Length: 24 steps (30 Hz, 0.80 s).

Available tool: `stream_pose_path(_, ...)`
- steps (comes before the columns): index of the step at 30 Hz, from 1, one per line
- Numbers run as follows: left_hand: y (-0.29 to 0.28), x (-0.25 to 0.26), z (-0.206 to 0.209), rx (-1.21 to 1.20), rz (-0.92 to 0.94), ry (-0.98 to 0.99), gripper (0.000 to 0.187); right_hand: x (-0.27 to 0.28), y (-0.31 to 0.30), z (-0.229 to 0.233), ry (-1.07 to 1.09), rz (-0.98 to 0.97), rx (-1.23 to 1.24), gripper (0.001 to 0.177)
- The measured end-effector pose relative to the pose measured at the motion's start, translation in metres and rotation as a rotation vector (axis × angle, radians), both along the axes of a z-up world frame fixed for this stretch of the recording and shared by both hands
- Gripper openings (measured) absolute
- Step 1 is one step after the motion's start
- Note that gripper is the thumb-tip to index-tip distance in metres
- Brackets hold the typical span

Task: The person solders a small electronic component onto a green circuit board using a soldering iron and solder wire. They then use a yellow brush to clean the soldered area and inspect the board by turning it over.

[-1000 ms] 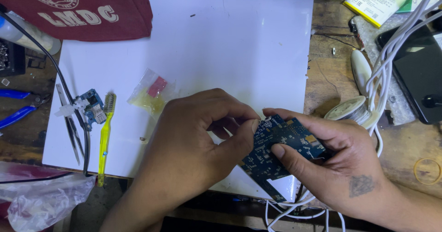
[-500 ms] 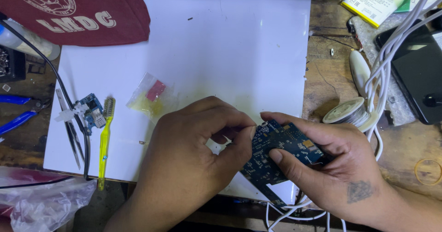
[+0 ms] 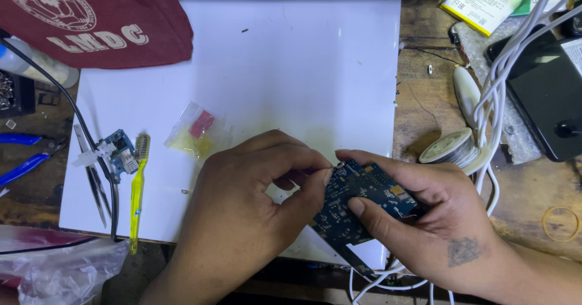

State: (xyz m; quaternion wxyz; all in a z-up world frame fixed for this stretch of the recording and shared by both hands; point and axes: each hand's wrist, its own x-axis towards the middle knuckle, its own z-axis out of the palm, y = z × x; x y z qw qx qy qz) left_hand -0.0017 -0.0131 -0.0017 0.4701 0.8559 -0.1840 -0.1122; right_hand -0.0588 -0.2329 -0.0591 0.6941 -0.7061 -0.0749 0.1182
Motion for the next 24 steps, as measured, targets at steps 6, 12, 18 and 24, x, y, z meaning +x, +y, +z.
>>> stream_pose_path(6,0.000,0.000,0.000,-0.006,-0.013,0.033,0.011,-0.002,-0.001,-0.001,-0.011,-0.010,-0.007,0.043)
stream_pose_path(12,0.002,0.000,0.003,0.004,-0.051,-0.065,0.010,0.000,-0.001,0.001,-0.083,-0.016,-0.061,0.040)
stream_pose_path(18,0.001,-0.009,0.008,-0.034,0.003,-0.024,0.012,-0.001,-0.006,0.004,-0.097,0.027,-0.020,0.039)
stream_pose_path(24,0.002,-0.014,0.012,-0.031,-0.026,-0.134,0.016,0.003,-0.006,0.011,-0.185,0.048,-0.085,0.036)
